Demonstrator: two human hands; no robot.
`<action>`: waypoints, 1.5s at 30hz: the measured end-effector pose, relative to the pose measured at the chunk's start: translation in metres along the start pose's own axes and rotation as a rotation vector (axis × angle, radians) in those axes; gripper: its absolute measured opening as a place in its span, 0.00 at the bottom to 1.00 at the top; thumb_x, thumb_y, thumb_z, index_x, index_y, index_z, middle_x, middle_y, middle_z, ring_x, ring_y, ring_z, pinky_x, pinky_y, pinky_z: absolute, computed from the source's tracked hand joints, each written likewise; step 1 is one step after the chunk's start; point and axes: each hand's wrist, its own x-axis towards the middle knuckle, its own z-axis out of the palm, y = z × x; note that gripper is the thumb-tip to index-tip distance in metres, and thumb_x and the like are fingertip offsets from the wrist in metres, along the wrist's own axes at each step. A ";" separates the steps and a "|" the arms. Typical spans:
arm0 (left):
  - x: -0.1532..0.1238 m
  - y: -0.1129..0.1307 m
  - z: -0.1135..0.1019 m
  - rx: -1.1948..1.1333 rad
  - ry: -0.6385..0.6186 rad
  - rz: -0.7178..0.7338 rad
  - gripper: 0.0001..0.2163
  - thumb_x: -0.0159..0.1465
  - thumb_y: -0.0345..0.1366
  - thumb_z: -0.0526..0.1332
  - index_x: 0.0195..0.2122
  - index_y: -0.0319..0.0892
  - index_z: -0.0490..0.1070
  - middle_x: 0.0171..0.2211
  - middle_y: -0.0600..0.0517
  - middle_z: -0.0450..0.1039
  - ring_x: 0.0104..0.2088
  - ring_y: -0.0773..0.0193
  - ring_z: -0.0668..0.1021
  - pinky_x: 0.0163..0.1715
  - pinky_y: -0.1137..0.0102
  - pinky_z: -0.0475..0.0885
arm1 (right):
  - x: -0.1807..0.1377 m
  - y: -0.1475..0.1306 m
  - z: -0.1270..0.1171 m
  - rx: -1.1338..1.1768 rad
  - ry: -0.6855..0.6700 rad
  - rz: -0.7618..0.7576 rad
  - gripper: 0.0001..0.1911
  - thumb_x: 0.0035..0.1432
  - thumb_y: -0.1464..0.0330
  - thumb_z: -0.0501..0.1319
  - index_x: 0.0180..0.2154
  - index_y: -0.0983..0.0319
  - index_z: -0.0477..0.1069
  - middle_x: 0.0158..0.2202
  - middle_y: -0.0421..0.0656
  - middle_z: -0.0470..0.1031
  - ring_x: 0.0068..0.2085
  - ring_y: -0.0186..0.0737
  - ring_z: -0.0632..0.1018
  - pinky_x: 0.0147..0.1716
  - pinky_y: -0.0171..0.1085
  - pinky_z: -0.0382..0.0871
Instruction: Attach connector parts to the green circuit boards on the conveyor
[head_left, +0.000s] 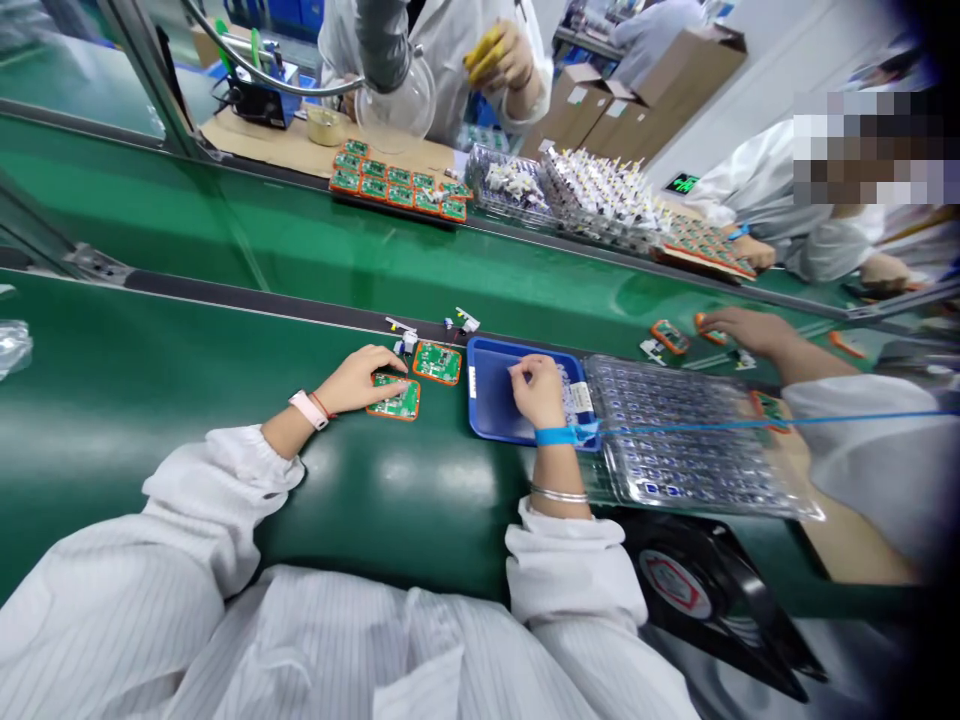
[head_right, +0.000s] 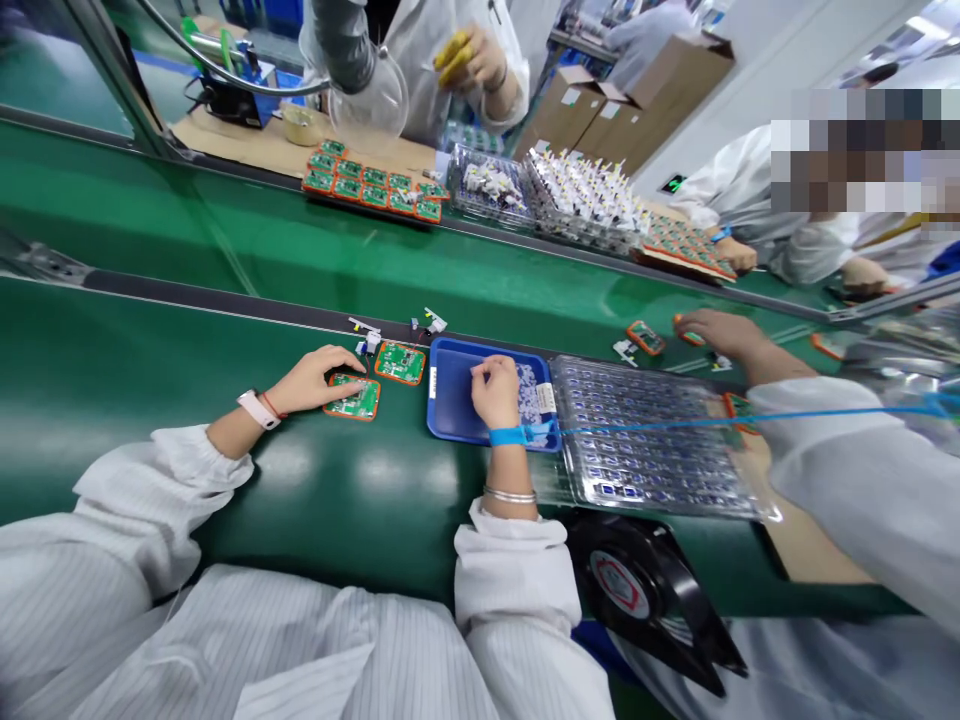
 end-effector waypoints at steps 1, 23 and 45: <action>0.001 0.001 0.002 -0.023 0.024 -0.005 0.10 0.60 0.41 0.59 0.36 0.42 0.73 0.36 0.50 0.75 0.39 0.60 0.74 0.43 0.65 0.67 | -0.005 -0.018 0.006 0.065 -0.011 -0.045 0.08 0.53 0.68 0.55 0.23 0.61 0.66 0.36 0.49 0.69 0.42 0.45 0.70 0.46 0.47 0.65; 0.004 0.007 0.001 -0.013 -0.080 -0.168 0.06 0.56 0.31 0.60 0.25 0.40 0.76 0.30 0.51 0.77 0.33 0.63 0.77 0.35 0.70 0.69 | -0.041 -0.106 0.075 0.405 -0.359 -0.108 0.06 0.53 0.70 0.55 0.25 0.61 0.66 0.37 0.46 0.66 0.41 0.42 0.71 0.42 0.43 0.69; 0.003 0.010 -0.030 -0.031 -0.060 -0.178 0.32 0.52 0.52 0.65 0.56 0.45 0.61 0.41 0.46 0.75 0.41 0.55 0.77 0.42 0.62 0.70 | 0.014 0.064 -0.043 -0.258 0.115 0.233 0.08 0.48 0.71 0.56 0.19 0.62 0.66 0.25 0.47 0.71 0.34 0.43 0.71 0.39 0.41 0.66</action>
